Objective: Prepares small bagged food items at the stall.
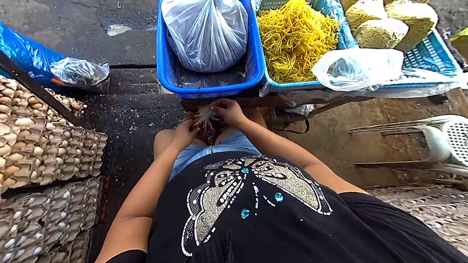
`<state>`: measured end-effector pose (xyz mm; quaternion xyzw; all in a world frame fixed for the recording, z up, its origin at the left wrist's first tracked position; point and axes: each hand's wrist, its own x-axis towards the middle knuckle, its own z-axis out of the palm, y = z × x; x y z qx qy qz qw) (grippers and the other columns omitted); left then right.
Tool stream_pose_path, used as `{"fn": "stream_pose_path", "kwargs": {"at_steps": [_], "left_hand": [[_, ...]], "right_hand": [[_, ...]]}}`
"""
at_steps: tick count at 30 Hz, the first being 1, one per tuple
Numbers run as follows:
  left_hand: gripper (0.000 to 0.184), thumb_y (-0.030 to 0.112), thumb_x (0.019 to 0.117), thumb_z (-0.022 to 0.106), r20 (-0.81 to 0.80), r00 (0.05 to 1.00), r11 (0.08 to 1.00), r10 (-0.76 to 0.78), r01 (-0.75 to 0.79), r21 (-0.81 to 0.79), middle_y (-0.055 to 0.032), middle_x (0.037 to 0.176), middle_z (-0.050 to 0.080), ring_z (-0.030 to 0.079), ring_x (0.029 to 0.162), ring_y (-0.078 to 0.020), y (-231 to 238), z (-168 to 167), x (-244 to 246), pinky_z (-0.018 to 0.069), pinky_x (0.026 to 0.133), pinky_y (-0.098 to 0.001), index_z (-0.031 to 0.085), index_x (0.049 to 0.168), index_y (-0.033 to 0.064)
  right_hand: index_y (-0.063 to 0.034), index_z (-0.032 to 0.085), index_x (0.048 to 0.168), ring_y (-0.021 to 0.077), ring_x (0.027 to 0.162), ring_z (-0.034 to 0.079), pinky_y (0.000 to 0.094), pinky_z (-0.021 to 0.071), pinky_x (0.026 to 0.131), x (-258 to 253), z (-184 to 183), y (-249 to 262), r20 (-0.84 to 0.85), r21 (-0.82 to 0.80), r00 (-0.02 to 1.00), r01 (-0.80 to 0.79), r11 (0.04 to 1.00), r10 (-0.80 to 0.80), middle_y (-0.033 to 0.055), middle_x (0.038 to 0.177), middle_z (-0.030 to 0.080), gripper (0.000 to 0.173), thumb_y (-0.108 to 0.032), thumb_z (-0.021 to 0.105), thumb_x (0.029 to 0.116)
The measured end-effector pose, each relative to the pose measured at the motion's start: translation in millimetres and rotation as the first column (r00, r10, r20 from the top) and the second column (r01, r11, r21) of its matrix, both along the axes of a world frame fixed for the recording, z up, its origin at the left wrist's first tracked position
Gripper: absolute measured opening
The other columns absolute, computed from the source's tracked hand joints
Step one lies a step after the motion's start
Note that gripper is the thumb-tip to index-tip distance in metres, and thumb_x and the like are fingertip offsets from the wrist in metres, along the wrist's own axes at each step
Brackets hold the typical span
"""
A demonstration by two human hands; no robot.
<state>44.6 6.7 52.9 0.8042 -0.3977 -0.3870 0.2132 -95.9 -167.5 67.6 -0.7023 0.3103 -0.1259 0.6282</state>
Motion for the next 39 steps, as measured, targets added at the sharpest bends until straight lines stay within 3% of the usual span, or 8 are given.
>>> {"fn": "stream_pose_path", "kwargs": {"at_steps": [4, 9, 15, 22, 30, 32, 34, 39], "left_hand": [[0.032, 0.025, 0.1052, 0.058, 0.153, 0.986, 0.988, -0.071, 0.048, 0.147, -0.0194, 0.124, 0.066, 0.066, 0.112, -0.0373, 6.2, -11.6, 13.0, 0.0481, 0.097, -0.0636, 0.063, 0.130, 0.0057], [0.031, 0.030, 0.1051, 0.058, 0.229, 0.966, 0.977, -0.123, 0.078, 0.200, -0.0174, 0.126, 0.067, 0.066, 0.113, -0.0387, 8.3, -22.5, 20.7, 0.0489, 0.091, -0.0680, 0.065, 0.126, 0.0091], [0.024, 0.019, 0.1037, 0.059, 0.275, 0.950, 0.987, -0.150, 0.129, 0.094, -0.0235, 0.120, 0.066, 0.062, 0.118, -0.0436, 10.7, -39.5, 38.0, 0.0449, 0.102, -0.0655, 0.068, 0.118, 0.0010], [0.026, 0.022, 0.1049, 0.057, 0.315, 0.930, 0.978, -0.190, 0.150, 0.146, -0.0212, 0.126, 0.065, 0.060, 0.122, -0.0426, 9.3, -49.0, 39.4, 0.0443, 0.103, -0.0639, 0.068, 0.121, 0.0039], [0.029, 0.024, 0.1049, 0.057, 0.340, 0.915, 0.970, -0.216, 0.161, 0.183, -0.0196, 0.129, 0.065, 0.059, 0.125, -0.0409, 3.5, -59.0, 30.0, 0.0440, 0.105, -0.0624, 0.068, 0.123, 0.0050], [0.044, 0.033, 0.0999, 0.066, 0.353, 0.924, 0.983, -0.149, 0.099, 0.156, -0.0216, 0.137, 0.060, 0.055, 0.130, -0.0427, 9.4, -60.3, 31.0, 0.0452, 0.104, -0.0644, 0.062, 0.137, 0.0086], [0.067, 0.041, 0.0934, 0.075, 0.322, 0.946, 0.997, -0.035, 0.011, 0.077, -0.0252, 0.145, 0.053, 0.050, 0.134, -0.0458, 11.0, -54.8, 32.9, 0.0433, 0.105, -0.0663, 0.052, 0.148, 0.0088], [0.062, 0.034, 0.0941, 0.075, 0.186, 0.975, 0.968, 0.125, -0.078, -0.237, -0.0273, 0.144, 0.053, 0.048, 0.137, -0.0436, -10.7, -41.0, 20.0, 0.0382, 0.115, -0.0584, 0.055, 0.142, -0.0003]], "right_hand": [[0.0008, 0.071, 0.106, 0.0103, 0.076, 0.062, 0.0307, 0.0537, 0.074, 9.9, -21.5, 2.7, -0.099, 0.055, 0.995, -0.027, 0.998, 0.032, 0.0088, 0.092, 0.070, 0.017, -0.014, 0.071, 0.0973], [0.0017, 0.070, 0.107, 0.0152, 0.080, 0.062, 0.0365, 0.0530, 0.079, 18.7, -36.2, 3.2, -0.173, 0.067, 0.985, 0.026, 0.997, -0.014, 0.0119, 0.094, 0.068, 0.021, -0.018, 0.069, 0.0994], [0.0018, 0.069, 0.106, 0.0148, 0.079, 0.061, 0.0353, 0.0521, 0.077, 19.1, -39.2, 7.1, -0.191, 0.089, 0.981, 0.038, 0.995, -0.020, 0.0115, 0.093, 0.067, 0.020, -0.017, 0.069, 0.0992], [0.0016, 0.068, 0.105, 0.0157, 0.078, 0.060, 0.0362, 0.0520, 0.076, 22.7, -44.0, 6.8, -0.213, 0.057, 0.977, 0.039, 0.998, -0.026, 0.0112, 0.091, 0.066, 0.022, -0.020, 0.067, 0.1008], [0.0041, 0.068, 0.114, 0.0304, 0.098, 0.068, 0.0498, 0.0533, 0.093, 25.5, -54.0, 9.0, -0.272, -0.054, 0.962, 0.013, 0.998, -0.027, 0.0212, 0.105, 0.070, 0.029, -0.022, 0.062, 0.1029], [0.0029, 0.067, 0.116, 0.0267, 0.093, 0.068, 0.0462, 0.0550, 0.089, 18.7, -61.8, 5.3, -0.228, -0.044, 0.974, -0.019, 0.999, 0.009, 0.0193, 0.104, 0.069, 0.028, -0.022, 0.062, 0.1034], [0.0014, 0.061, 0.127, 0.0280, 0.102, 0.068, 0.0470, 0.0543, 0.095, 10.7, -60.6, -2.6, -0.228, 0.019, 0.973, -0.036, 0.999, 0.039, 0.0210, 0.115, 0.068, 0.034, -0.024, 0.062, 0.1041], [-0.0010, 0.058, 0.135, 0.0291, 0.113, 0.066, 0.0488, 0.0514, 0.101, -6.0, -56.8, -6.7, -0.264, 0.049, 0.964, -0.014, 0.999, 0.026, 0.0208, 0.125, 0.066, 0.040, -0.026, 0.063, 0.1035]]}}
